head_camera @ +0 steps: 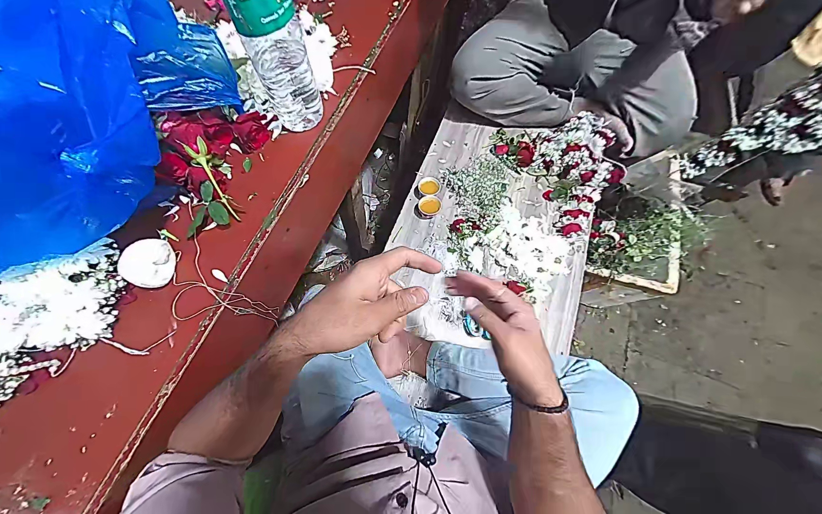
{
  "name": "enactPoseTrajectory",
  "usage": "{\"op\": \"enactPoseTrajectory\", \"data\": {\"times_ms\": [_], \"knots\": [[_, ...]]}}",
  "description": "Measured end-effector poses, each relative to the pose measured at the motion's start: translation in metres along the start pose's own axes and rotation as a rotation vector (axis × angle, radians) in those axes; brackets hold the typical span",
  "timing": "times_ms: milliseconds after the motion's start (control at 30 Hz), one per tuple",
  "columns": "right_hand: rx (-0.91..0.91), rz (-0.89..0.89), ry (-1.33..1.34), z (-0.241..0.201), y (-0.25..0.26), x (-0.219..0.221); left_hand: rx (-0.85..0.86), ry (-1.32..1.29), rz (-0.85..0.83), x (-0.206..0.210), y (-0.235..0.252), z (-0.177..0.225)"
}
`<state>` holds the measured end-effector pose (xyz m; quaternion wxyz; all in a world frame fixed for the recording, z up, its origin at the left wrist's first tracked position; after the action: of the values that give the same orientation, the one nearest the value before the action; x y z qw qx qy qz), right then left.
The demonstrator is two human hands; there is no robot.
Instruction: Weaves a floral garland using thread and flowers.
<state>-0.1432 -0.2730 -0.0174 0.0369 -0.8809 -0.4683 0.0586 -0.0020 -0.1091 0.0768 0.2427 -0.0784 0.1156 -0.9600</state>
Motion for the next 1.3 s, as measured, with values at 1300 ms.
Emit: {"op": "enactPoseTrajectory", "data": {"times_ms": [1300], "knots": [[0.034,0.078,0.842,-0.019,0.006,-0.041,0.019,-0.099,0.126,-0.029,0.008,-0.068]]}}
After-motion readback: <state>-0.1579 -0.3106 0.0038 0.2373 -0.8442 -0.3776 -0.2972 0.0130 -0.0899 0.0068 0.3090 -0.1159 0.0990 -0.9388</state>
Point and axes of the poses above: each hand's wrist, its own y-axis towards the middle knuckle, its own x-axis out of the palm, z = x × y, the point moved 6 cm from there along y, towards the middle knuckle, and after that the axes turned 10 degrees about z, right-handed, at the moved point
